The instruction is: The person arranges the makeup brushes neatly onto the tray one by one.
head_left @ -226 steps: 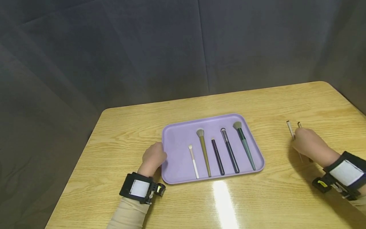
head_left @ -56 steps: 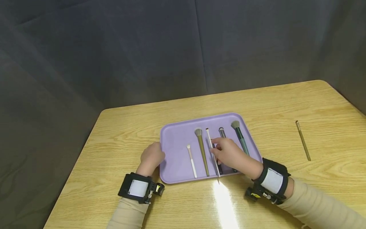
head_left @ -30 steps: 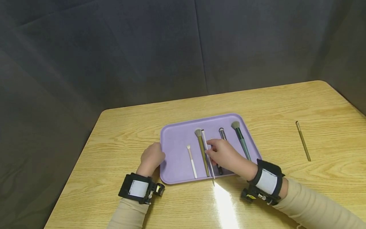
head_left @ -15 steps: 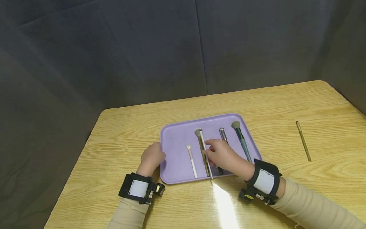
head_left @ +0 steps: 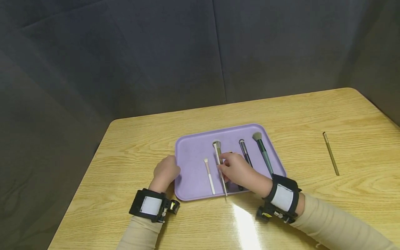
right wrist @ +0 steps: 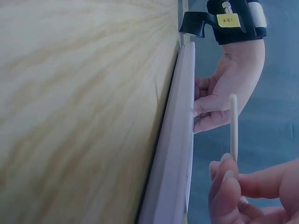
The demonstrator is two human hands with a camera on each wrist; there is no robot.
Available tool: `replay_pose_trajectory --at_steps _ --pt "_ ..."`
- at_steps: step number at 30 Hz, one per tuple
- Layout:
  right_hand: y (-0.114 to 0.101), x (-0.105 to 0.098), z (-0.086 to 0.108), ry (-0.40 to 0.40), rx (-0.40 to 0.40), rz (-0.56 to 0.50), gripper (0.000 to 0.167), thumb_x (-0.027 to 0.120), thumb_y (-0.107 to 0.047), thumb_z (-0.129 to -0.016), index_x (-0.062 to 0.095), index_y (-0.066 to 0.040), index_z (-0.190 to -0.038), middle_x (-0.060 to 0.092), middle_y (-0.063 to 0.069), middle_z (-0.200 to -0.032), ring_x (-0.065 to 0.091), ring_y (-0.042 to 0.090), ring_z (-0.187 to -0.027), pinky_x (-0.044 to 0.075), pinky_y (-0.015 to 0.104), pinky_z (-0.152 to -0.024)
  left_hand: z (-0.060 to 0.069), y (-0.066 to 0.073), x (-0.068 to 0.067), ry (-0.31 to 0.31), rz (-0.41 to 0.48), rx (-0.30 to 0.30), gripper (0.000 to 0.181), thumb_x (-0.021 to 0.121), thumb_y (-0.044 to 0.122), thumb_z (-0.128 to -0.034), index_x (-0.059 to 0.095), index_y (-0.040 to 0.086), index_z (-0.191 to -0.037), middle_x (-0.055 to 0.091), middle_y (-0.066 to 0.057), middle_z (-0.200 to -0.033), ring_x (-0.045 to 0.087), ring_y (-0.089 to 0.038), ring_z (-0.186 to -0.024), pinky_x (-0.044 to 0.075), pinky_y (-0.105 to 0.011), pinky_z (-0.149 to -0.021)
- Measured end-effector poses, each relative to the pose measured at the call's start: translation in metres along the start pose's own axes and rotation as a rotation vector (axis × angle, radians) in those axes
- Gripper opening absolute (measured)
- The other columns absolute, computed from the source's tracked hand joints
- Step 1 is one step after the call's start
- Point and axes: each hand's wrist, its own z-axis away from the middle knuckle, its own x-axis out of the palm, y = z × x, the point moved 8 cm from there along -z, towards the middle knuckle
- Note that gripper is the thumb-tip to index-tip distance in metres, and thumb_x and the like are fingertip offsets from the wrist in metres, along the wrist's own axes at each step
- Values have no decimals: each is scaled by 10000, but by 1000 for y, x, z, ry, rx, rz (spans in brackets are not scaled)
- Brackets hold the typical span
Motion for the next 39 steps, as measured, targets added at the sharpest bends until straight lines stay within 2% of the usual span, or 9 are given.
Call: replay_pose_trajectory --at_steps 7,14,20,39 --pt "-3 4 -1 -9 0 -5 423 569 20 -931 455 186 -1302 565 18 -562 536 115 -471 409 241 -441 -1 -2 1 6 18 -8 234 524 -7 -858 635 -87 -1048 592 -119 -772 558 -234 -642 416 -309 -528" --pt "-2 10 -7 -18 24 -39 430 575 17 -930 461 173 -1314 561 17 -565 527 99 -453 471 256 -451 -1 -4 2 1 18 -8 256 524 -5 -860 630 -95 -1075 597 -122 -778 561 -232 -641 416 -303 -522" --pt "-2 17 -9 -32 38 -75 436 575 13 -933 452 173 -1320 584 25 -607 530 95 -463 483 264 -450 0 -4 2 1 17 -3 242 518 -7 -853 633 -88 -1050 592 -123 -771 556 -237 -634 407 -305 -514" --pt "-7 29 -15 -16 48 -74 408 595 11 -921 496 165 -1286 603 34 -629 509 109 -426 436 243 -412 2 -2 -1 11 2 11 206 516 3 -858 635 -78 -1006 581 -120 -736 556 -239 -612 406 -312 -503"
